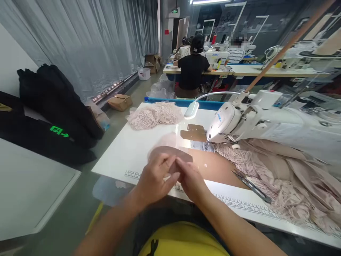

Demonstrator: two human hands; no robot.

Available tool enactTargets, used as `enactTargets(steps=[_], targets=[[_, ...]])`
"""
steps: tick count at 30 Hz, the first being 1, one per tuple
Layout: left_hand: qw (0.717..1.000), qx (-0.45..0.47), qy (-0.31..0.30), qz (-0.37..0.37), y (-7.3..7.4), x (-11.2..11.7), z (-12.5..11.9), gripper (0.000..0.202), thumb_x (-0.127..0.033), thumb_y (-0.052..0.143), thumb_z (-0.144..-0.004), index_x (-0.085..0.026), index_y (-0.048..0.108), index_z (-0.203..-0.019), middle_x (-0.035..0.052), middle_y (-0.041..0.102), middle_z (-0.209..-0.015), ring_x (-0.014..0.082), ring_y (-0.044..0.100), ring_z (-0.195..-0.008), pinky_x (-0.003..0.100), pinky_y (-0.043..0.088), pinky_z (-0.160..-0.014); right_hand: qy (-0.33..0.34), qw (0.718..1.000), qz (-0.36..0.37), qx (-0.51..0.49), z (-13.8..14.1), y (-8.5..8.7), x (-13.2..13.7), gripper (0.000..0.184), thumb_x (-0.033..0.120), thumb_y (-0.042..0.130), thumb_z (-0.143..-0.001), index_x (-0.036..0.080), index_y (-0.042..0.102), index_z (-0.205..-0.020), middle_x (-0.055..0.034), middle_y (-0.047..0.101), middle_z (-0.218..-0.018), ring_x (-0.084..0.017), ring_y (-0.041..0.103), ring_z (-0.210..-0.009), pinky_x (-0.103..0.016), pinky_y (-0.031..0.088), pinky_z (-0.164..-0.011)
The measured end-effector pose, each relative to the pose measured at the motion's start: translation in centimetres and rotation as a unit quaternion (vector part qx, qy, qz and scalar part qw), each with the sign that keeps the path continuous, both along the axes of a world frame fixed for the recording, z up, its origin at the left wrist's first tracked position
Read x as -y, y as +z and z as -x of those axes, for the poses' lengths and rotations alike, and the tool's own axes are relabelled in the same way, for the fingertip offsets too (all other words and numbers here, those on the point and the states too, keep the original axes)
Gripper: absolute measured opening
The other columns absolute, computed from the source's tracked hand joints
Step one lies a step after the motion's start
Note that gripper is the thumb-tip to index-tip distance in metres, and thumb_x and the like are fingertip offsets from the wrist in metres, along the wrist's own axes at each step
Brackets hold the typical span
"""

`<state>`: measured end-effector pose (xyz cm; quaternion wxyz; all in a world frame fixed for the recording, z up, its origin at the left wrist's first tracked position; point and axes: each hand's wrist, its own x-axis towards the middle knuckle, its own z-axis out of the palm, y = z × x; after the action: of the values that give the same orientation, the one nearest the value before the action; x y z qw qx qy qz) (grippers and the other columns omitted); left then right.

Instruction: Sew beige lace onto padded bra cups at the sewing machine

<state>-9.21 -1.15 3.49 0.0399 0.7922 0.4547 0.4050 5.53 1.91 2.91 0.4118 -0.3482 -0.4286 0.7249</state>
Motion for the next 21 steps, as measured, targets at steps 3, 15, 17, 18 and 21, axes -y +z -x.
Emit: enactTargets(steps=[3,15,17,18,21], targets=[[0.989,0.100,-0.006,0.112,-0.1,0.0,0.0,0.044,-0.035,0.054,-0.089,-0.017,0.054,-0.128,0.0146,0.047,-0.129,0.0220,0.056,-0.102,0.030,0.053,-0.075,-0.031,0.996,0.039,-0.074,-1.2,-0.4,0.0,0.030,0.045,0.067,-0.076,0.018,0.067,-0.088,-0.0040,0.066,-0.076,-0.020,0.061,-0.077,-0.032,0.049,-0.071],[0.845,0.396,-0.117,0.340,-1.4,-0.7,-2.9,0.029,-0.041,0.058,-0.087,-0.014,0.062,-0.081,0.0029,0.060,-0.080,0.0145,0.056,-0.075,0.025,0.045,-0.069,-0.128,0.883,-0.384,0.235,-6.3,0.4,0.6,0.012,0.033,0.067,-0.079,0.022,0.064,-0.074,-0.0052,0.064,-0.089,-0.021,0.058,-0.087,-0.034,0.046,-0.080],[0.859,0.387,-0.127,0.309,-1.0,-0.6,-3.6,0.026,-0.040,0.058,-0.087,-0.015,0.063,-0.088,0.0059,0.061,-0.096,0.0176,0.057,-0.089,0.027,0.045,-0.081,-0.088,0.899,-0.364,0.227,-6.9,0.3,0.7,0.011,0.033,0.066,-0.079,0.022,0.065,-0.077,-0.0042,0.066,-0.083,-0.020,0.059,-0.080,-0.034,0.047,-0.077],[0.859,0.388,-0.136,0.306,-0.8,-0.6,-4.0,0.026,-0.040,0.057,-0.088,-0.015,0.064,-0.094,0.0074,0.060,-0.105,0.0192,0.056,-0.096,0.029,0.044,-0.086,-0.055,0.924,-0.320,0.202,-7.1,0.1,0.9,0.013,0.035,0.067,-0.079,0.022,0.065,-0.081,-0.0037,0.066,-0.080,-0.019,0.059,-0.077,-0.033,0.048,-0.073],[0.830,0.412,-0.155,0.342,-0.4,-0.6,-5.1,0.027,-0.040,0.061,-0.085,-0.015,0.063,-0.095,0.0069,0.061,-0.101,0.0172,0.057,-0.089,0.026,0.046,-0.079,0.056,0.987,-0.131,0.073,-7.8,-0.8,1.6,0.034,0.043,0.072,-0.072,0.017,0.065,-0.093,-0.0043,0.067,-0.079,-0.018,0.062,-0.072,-0.030,0.050,-0.066]])
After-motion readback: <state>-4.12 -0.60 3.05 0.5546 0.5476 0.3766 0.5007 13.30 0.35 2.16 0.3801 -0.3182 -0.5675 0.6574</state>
